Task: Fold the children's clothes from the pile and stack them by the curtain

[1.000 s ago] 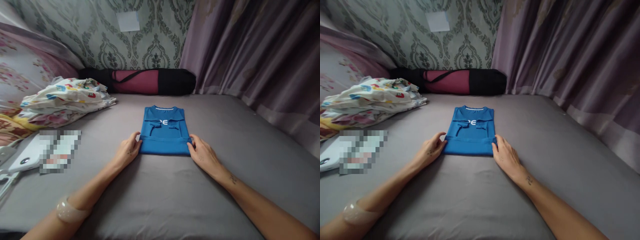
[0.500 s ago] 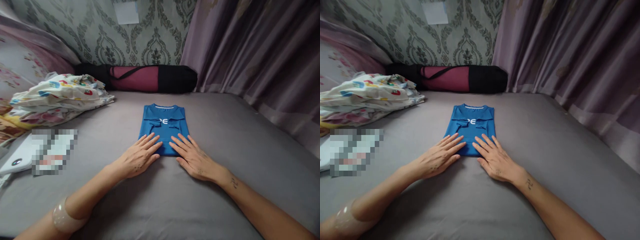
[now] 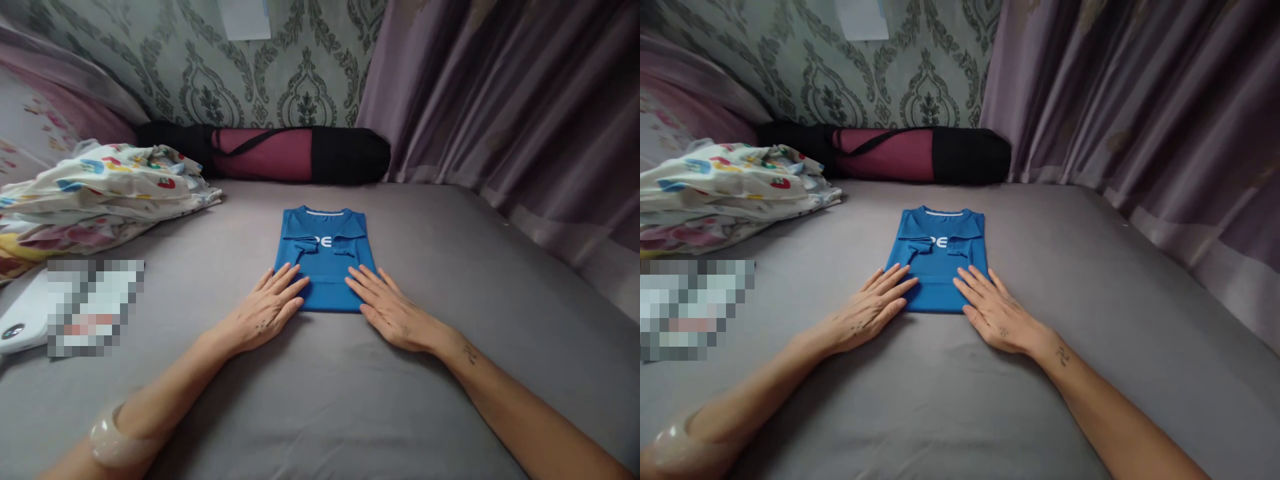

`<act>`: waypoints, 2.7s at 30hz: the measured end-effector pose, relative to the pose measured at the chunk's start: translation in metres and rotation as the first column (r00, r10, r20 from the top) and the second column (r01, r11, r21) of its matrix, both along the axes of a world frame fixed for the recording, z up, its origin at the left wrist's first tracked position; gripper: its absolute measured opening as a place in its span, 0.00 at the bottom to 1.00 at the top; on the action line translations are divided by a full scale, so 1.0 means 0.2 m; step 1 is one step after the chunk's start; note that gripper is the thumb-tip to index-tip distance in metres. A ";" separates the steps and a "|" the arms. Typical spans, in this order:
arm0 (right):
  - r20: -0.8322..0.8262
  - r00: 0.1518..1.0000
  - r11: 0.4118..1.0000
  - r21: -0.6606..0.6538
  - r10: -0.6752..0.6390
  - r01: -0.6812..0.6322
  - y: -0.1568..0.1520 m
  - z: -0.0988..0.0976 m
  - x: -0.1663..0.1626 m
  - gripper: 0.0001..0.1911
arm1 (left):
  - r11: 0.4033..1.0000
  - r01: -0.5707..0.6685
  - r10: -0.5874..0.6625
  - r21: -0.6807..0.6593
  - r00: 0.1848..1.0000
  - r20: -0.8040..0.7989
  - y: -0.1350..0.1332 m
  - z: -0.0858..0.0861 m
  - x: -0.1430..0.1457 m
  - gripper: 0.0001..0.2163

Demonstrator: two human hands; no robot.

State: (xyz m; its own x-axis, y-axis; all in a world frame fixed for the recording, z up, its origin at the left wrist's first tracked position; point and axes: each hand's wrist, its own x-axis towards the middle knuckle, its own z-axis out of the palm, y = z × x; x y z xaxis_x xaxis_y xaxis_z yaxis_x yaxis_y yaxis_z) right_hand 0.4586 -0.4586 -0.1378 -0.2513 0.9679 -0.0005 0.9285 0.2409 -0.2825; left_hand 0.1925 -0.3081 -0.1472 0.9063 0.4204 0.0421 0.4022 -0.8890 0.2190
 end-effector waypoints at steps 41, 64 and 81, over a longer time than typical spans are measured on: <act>0.059 0.845 0.846 -0.010 0.532 -0.533 0.53 0.10 -0.41 0.29 | 0.872 -0.391 0.489 -0.295 0.721 0.490 0.12 -0.01 -0.09 0.19; 0.055 0.998 0.999 0.032 0.012 -0.014 0.12 0.04 -0.05 0.29 | 0.996 0.045 -0.017 -0.074 0.938 0.345 0.03 -0.04 -0.05 0.20; -0.076 0.997 0.998 0.055 -0.006 0.010 0.07 0.04 -0.07 0.32 | 0.978 0.181 -0.203 0.108 0.949 0.242 0.02 0.03 -0.02 0.11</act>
